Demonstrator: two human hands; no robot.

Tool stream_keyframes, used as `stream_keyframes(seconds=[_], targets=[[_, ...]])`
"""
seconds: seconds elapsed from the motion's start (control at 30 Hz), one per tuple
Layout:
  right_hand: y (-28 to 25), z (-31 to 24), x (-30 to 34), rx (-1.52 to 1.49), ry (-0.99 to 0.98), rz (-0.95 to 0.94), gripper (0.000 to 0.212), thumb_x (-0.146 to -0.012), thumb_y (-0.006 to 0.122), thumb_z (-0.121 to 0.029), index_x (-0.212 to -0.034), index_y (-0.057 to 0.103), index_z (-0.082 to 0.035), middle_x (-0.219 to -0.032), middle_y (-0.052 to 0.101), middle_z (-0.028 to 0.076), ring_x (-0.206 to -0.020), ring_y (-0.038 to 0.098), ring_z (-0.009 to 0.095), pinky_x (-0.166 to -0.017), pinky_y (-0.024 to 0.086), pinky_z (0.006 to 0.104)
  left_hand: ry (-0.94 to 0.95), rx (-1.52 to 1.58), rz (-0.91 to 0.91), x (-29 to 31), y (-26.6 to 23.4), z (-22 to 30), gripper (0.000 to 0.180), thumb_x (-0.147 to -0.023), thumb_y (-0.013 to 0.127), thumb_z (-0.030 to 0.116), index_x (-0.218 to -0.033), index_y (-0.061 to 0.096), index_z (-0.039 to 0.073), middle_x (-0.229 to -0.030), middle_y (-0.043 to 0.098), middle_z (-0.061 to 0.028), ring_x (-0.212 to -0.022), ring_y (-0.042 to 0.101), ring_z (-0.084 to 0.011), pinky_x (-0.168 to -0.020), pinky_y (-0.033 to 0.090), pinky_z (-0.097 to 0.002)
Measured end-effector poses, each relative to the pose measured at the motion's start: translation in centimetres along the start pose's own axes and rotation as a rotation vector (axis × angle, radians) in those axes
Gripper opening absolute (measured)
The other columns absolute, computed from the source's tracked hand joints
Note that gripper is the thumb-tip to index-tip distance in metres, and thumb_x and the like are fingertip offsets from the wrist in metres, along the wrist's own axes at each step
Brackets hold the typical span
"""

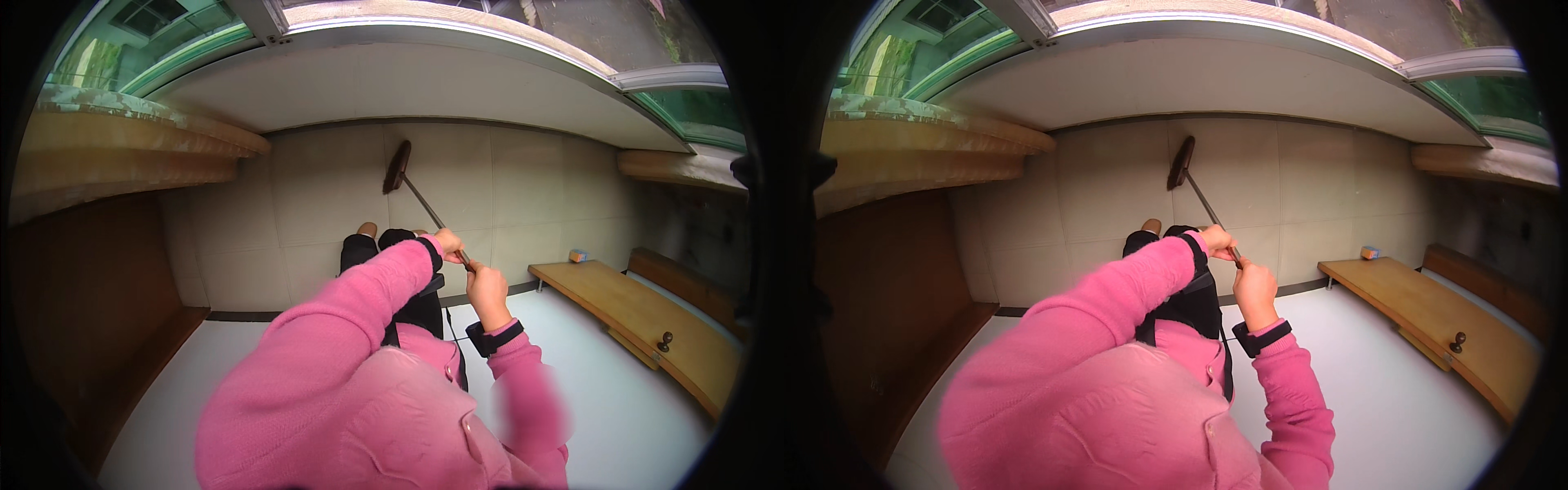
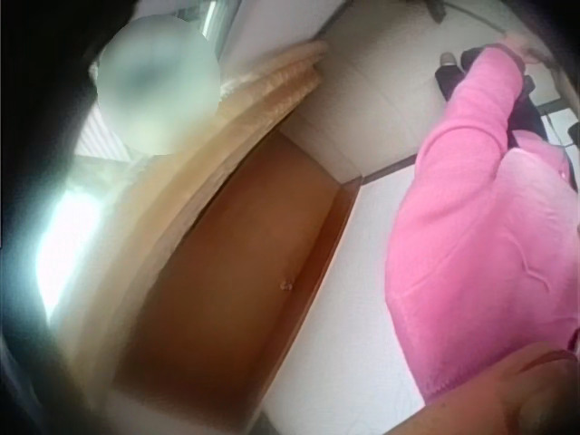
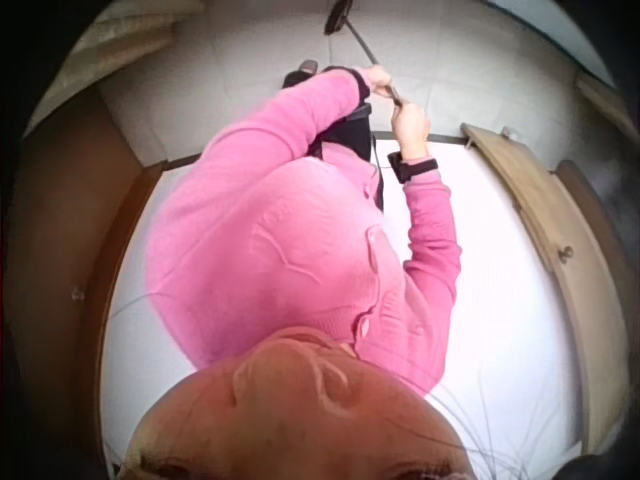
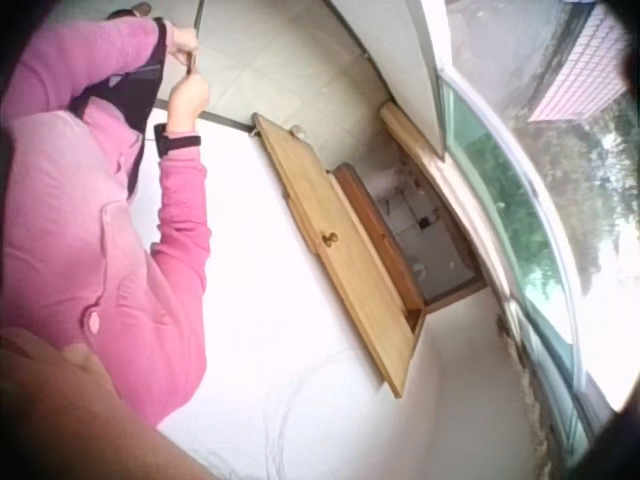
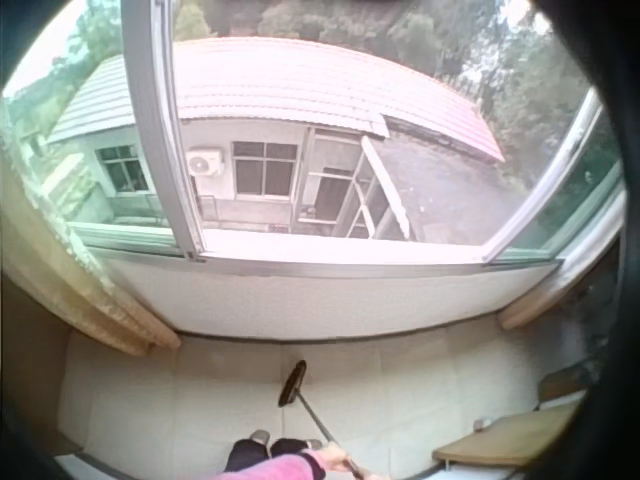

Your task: The person sweeps a tiled floor with a broom, moving around furniture and along walls. They briefly open a wooden door to sweep the threshold, then continue sweeping the room.

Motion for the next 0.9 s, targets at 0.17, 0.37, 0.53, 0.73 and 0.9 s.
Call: stream_keyframes(seconds=[0.17, 0.37, 0.53, 0.73, 0.9], targets=[[-2.5, 0.2, 0.5, -0.061, -0.091, 0.062, 0.02, -0.077, 0.057, -0.013, -0.094, 0.066, -0.009, -0.067, 0.062, 0.018, -0.065, 0.062, 0.035, -0.059, 0.05, 0.0435, 0.028, 0.027, -0.058, 1.6, 2.3, 1.6, 0.017, -0.088, 0.053, 0.007, -0.092, 0.054, -0.009, -0.085, 0.061, -0.0161, -0.074, 0.065, -0.0266, -0.071, 0.058, -0.0341], [-2.8, -0.3, -3.1, -0.263, -0.269, 0.065, 0.02, -0.073, 0.059, -0.012, -0.091, 0.066, -0.009, -0.07, 0.063, 0.014, -0.066, 0.062, 0.033, -0.06, 0.05, 0.0431, 0.112, 0.146, 0.159, 2.5, -2.3, 2.9, 0.019, -0.089, 0.051, 0.009, -0.09, 0.054, -0.01, -0.084, 0.061, -0.0173, -0.072, 0.064, -0.026, -0.062, 0.059, -0.0316], [0.9, -1.0, -9.8, -0.307, -0.356, -0.02, 0.019, -0.075, 0.06, -0.014, -0.092, 0.067, -0.01, -0.072, 0.064, 0.015, -0.068, 0.062, 0.034, -0.063, 0.05, 0.0424, 0.18, 0.184, 0.367, 0.9, -7.9, 5.7, 0.021, -0.091, 0.049, 0.009, -0.091, 0.052, -0.011, -0.085, 0.061, -0.0171, -0.074, 0.065, -0.0255, -0.063, 0.059, -0.031], [2.4, 6.0, -15.7, -0.29, -0.237, -0.051, 0.018, -0.078, 0.059, -0.015, -0.093, 0.068, -0.015, -0.076, 0.065, 0.013, -0.073, 0.063, 0.033, -0.068, 0.05, 0.0424, 0.192, 0.159, 0.433, -6.1, -4.9, 8.7, 0.023, -0.088, 0.053, 0.011, -0.089, 0.053, -0.012, -0.084, 0.06, -0.0173, -0.073, 0.064, -0.0246, -0.068, 0.057, -0.0309], [-0.7, 19.1, -14.2, -0.353, -0.052, -0.029, 0.017, -0.077, 0.061, -0.017, -0.093, 0.067, -0.013, -0.078, 0.065, 0.013, -0.075, 0.063, 0.034, -0.066, 0.05, 0.0424, 0.203, 0.086, 0.398, -12.9, 7.1, 8.6, 0.015, -0.078, 0.053, 0.001, -0.074, 0.056, -0.013, -0.071, 0.061, -0.0211, -0.059, 0.065, -0.0297, -0.05, 0.056, -0.0342]])
Point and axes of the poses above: each hand's wrist, its own x-axis away from the middle knuckle, its own y-axis out of the palm, z = x × y, the point moved 10 cm from there along -x, towards the middle knuckle
